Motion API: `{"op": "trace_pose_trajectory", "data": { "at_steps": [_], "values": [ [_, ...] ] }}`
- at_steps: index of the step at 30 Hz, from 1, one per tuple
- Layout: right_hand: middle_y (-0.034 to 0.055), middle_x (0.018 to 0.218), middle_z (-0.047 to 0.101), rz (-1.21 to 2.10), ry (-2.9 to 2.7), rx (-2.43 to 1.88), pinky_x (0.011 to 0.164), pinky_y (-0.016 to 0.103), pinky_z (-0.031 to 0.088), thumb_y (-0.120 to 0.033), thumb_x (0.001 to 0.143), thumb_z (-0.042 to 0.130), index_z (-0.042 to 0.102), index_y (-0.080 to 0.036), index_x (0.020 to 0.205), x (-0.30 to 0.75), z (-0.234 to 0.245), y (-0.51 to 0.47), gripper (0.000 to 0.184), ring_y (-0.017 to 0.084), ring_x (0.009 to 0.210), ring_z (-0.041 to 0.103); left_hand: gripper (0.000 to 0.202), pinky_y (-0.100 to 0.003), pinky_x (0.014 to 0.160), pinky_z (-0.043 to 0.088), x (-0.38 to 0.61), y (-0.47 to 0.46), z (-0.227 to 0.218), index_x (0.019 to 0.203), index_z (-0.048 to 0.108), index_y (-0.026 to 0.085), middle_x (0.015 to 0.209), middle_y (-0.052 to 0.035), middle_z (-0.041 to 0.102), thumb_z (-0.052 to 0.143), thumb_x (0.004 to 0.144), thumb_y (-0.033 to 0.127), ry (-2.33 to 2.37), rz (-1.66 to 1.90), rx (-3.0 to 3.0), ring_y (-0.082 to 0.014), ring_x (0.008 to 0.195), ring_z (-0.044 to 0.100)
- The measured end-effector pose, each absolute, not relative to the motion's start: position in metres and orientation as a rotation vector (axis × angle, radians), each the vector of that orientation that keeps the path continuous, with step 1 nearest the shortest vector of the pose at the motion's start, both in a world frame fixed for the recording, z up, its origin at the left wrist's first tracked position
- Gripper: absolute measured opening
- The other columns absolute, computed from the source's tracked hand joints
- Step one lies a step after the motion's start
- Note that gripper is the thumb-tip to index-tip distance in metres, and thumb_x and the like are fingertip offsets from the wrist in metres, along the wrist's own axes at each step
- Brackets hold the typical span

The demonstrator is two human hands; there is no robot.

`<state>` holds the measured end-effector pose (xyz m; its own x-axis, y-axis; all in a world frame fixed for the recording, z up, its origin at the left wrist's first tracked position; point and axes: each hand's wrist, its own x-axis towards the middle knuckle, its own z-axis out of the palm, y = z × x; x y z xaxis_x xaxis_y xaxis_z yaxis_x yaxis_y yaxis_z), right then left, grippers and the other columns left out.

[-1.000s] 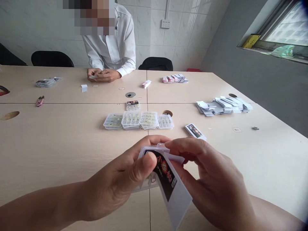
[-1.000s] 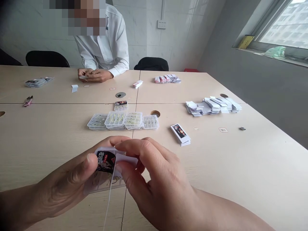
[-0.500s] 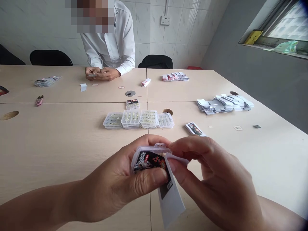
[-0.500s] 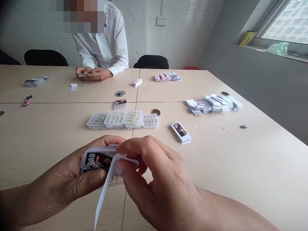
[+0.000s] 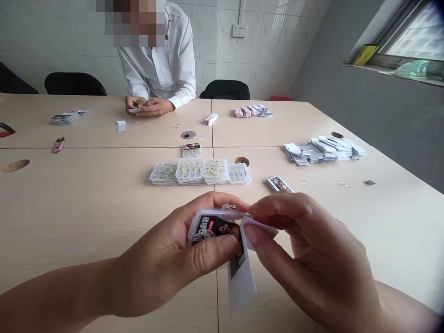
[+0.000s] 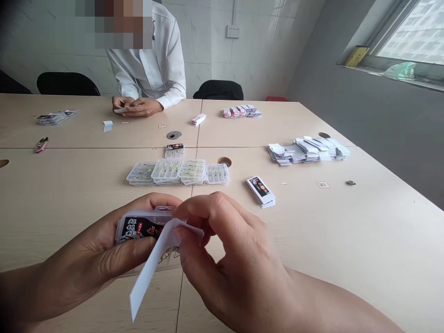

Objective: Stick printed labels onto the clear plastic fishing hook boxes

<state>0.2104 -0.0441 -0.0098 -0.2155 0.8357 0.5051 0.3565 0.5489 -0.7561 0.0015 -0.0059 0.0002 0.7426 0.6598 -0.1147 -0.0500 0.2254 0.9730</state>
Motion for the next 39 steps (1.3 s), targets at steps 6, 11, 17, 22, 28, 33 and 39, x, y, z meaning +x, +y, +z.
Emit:
{"op": "trace_pose_trajectory", "data": {
  "at_steps": [6, 11, 17, 22, 28, 33, 39],
  "values": [
    [-0.0034, 0.087, 0.066, 0.623, -1.797, -0.976, 0.067, 0.023, 0.056, -0.003, 0.093, 0.063, 0.054, -0.025, 0.095, 0.21, -0.009, -0.045, 0.024, 0.01, 0.077, 0.064, 0.018, -0.026, 0.086, 0.049, 0.0, -0.008, 0.001, 0.12, 0.066, 0.032, 0.102, -0.0025, 0.06, 0.06, 0.104, 0.039, 0.545, 0.524, 1.167, -0.0173, 0.099, 0.055],
    [-0.0044, 0.088, 0.066, 0.671, -1.793, -0.964, 0.068, 0.022, 0.055, -0.001, 0.093, 0.063, 0.055, -0.026, 0.095, 0.212, -0.009, -0.045, 0.025, 0.009, 0.078, 0.065, 0.021, -0.027, 0.087, 0.05, 0.0, -0.006, 0.0, 0.124, 0.064, 0.031, 0.104, -0.0035, 0.061, 0.058, 0.105, 0.037, 0.545, 0.539, 1.217, -0.0206, 0.107, 0.057],
    [-0.0037, 0.086, 0.066, 0.641, -1.818, -0.955, 0.065, 0.023, 0.055, 0.0, 0.091, 0.062, 0.059, -0.025, 0.103, 0.212, -0.006, -0.045, 0.028, 0.01, 0.073, 0.063, 0.017, -0.022, 0.083, 0.049, 0.001, -0.004, 0.001, 0.121, 0.066, 0.03, 0.104, -0.001, 0.061, 0.057, 0.106, 0.03, 0.552, 0.594, 1.284, -0.0149, 0.095, 0.054],
    [-0.0045, 0.087, 0.067, 0.644, -1.819, -0.955, 0.066, 0.02, 0.054, -0.001, 0.092, 0.063, 0.06, -0.024, 0.104, 0.21, -0.005, -0.042, 0.026, 0.008, 0.073, 0.063, 0.015, -0.023, 0.078, 0.049, 0.003, -0.004, 0.003, 0.116, 0.067, 0.03, 0.099, -0.0007, 0.06, 0.061, 0.103, 0.037, 0.588, 0.574, 1.245, -0.0156, 0.09, 0.053],
    [-0.004, 0.083, 0.067, 0.569, -1.83, -0.971, 0.064, 0.019, 0.054, 0.001, 0.089, 0.063, 0.062, -0.022, 0.101, 0.21, 0.0, -0.042, 0.026, 0.007, 0.07, 0.062, 0.018, -0.024, 0.076, 0.046, 0.001, -0.003, 0.002, 0.119, 0.065, 0.03, 0.101, -0.001, 0.059, 0.057, 0.105, 0.037, 0.612, 0.58, 1.333, -0.0156, 0.088, 0.051],
    [-0.0018, 0.082, 0.068, 0.522, -1.865, -0.983, 0.059, 0.02, 0.053, 0.0, 0.089, 0.061, 0.065, -0.022, 0.103, 0.208, 0.003, -0.043, 0.026, 0.009, 0.067, 0.062, 0.02, -0.024, 0.065, 0.04, -0.002, -0.004, -0.001, 0.119, 0.065, 0.029, 0.093, -0.0004, 0.054, 0.055, 0.105, 0.039, 0.6, 0.576, 1.324, -0.0145, 0.078, 0.046],
    [-0.0009, 0.079, 0.069, 0.495, -1.867, -0.981, 0.058, 0.02, 0.054, 0.001, 0.087, 0.061, 0.067, -0.019, 0.099, 0.206, 0.004, -0.04, 0.024, 0.008, 0.064, 0.062, 0.02, -0.023, 0.066, 0.038, -0.002, -0.003, -0.002, 0.119, 0.064, 0.033, 0.088, 0.0019, 0.05, 0.054, 0.105, 0.043, 0.584, 0.574, 1.302, -0.0136, 0.075, 0.041]
  ]
}}
